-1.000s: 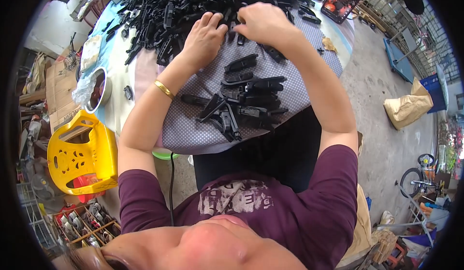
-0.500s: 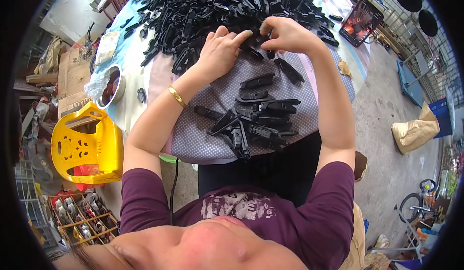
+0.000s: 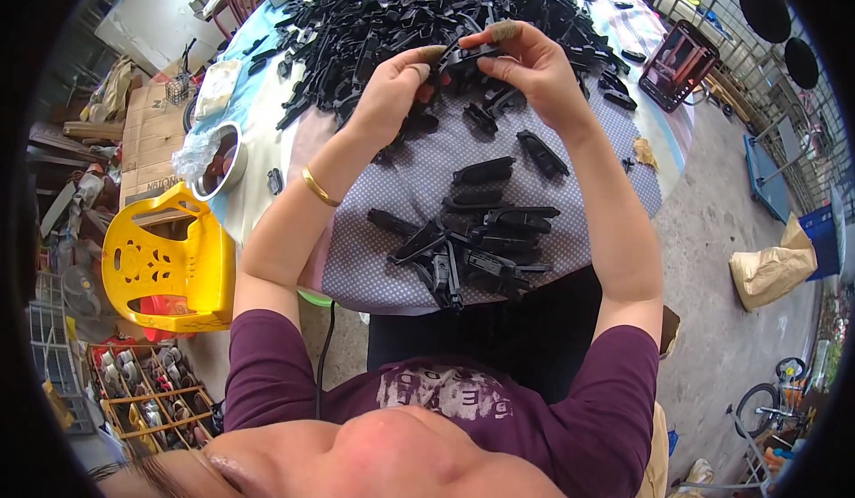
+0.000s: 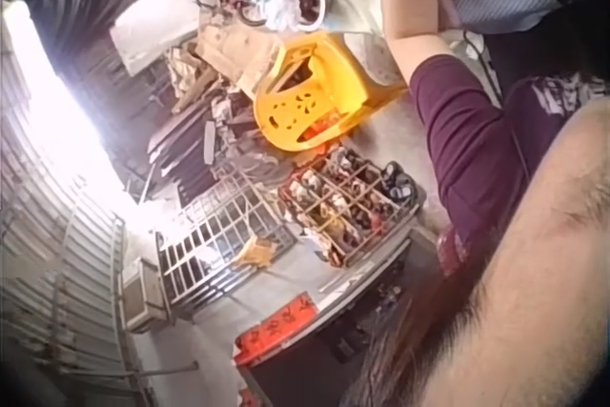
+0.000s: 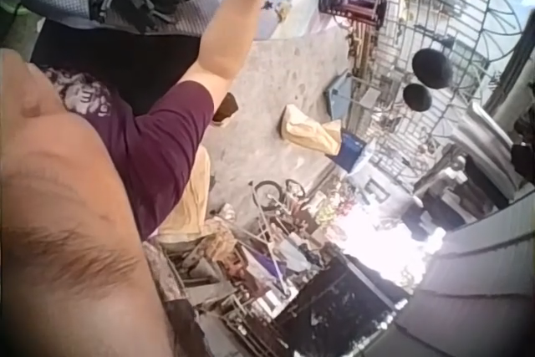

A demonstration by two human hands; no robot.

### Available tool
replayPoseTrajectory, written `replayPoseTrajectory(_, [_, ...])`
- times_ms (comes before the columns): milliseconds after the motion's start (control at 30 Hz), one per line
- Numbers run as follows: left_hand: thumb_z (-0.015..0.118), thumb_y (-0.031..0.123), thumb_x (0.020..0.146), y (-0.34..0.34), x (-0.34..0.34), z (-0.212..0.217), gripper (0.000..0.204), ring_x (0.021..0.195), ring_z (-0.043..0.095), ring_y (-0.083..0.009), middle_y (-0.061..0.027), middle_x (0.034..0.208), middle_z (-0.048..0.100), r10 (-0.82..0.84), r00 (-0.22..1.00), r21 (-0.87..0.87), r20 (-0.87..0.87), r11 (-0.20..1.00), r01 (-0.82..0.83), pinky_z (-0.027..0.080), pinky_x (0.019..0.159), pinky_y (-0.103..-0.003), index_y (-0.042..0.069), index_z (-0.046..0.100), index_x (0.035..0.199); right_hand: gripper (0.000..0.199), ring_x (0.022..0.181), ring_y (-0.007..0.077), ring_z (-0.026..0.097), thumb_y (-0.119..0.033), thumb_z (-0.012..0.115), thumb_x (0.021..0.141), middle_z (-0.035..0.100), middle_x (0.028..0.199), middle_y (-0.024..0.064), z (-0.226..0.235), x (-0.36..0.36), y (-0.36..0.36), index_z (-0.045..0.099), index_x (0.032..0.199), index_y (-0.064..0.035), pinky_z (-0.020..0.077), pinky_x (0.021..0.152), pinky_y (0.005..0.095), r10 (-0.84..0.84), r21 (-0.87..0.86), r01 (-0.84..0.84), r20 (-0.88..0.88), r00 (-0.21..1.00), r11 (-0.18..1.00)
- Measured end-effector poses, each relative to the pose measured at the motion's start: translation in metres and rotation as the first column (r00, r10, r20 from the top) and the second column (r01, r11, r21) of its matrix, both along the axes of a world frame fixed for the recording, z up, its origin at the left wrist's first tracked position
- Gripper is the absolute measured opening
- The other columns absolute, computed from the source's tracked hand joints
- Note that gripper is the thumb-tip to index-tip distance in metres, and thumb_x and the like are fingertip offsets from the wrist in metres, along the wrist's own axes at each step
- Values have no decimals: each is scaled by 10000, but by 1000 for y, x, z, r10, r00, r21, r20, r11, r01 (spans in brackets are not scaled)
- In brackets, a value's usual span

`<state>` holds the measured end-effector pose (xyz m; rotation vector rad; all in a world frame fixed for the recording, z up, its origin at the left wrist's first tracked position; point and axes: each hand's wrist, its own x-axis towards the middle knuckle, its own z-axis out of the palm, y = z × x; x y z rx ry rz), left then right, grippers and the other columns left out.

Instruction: Assembling and inspecting small black plastic components at a table.

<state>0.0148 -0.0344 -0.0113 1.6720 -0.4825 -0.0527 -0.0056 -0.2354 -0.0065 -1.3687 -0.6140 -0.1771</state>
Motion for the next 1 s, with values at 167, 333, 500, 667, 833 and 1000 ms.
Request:
replayPoseTrajectory(167, [389, 37, 881, 6, -7, 7, 334, 682, 507, -126, -61, 866, 601, -297, 861, -488, -413, 871, 67, 472, 675, -247, -3, 525, 1183, 253, 981, 159, 596, 123, 556, 788, 628, 1065, 111, -5, -9, 13, 570, 1000, -14, 493, 865, 290, -45, -159, 59, 91, 995, 986])
replayPoseTrajectory(333, [430, 161, 945, 17, -4, 11, 266, 719, 587, -130, -96, 903, 627, -422, 820, -445, -387, 864, 235, 518, 640, -254, -21, 567, 1083, 191, 923, 154, 616, 121, 574, 757, 649, 1008, 99, -2, -14, 19, 612, 910, 14, 504, 835, 282, -183, -337, 316, 371, 911, 887])
replayPoseTrajectory(500, [482, 315, 936, 17, -6, 7, 379, 663, 614, -129, -133, 906, 650, -405, 820, -267, -404, 910, 318, 535, 623, -255, -21, 560, 1093, 202, 877, 174, 631, 131, 593, 713, 659, 973, 99, 4, -15, 16, 622, 872, 10, 522, 781, 278, -162, -426, 442, 550, 819, 789])
replayPoseTrajectory(667, [522, 275, 922, 19, -8, 13, 343, 660, 618, -124, -123, 880, 653, -434, 838, -199, -332, 900, 388, 539, 622, -252, -32, 567, 1066, 212, 842, 200, 637, 92, 636, 679, 671, 933, 81, 8, -17, 17, 635, 862, -14, 524, 715, 286, -144, -463, 556, 665, 733, 690])
replayPoseTrajectory(833, [564, 178, 897, 14, -16, 17, 240, 590, 609, -104, -72, 787, 649, -173, 977, 192, -128, 962, 195, 525, 554, -239, -23, 590, 1024, 235, 901, 204, 622, 58, 655, 688, 660, 982, 87, 3, -19, 21, 639, 908, -23, 522, 756, 298, -88, -484, 614, 737, 671, 624])
replayPoseTrajectory(1000, [625, 139, 841, 14, -21, 21, 227, 575, 629, -157, -128, 693, 630, -154, 971, 309, 184, 947, 92, 478, 500, -268, -32, 595, 987, 397, 1029, 166, 567, -116, 729, 716, 615, 1111, 90, 5, -17, 18, 601, 1075, -5, 442, 892, 303, -196, -497, 417, 436, 878, 761])
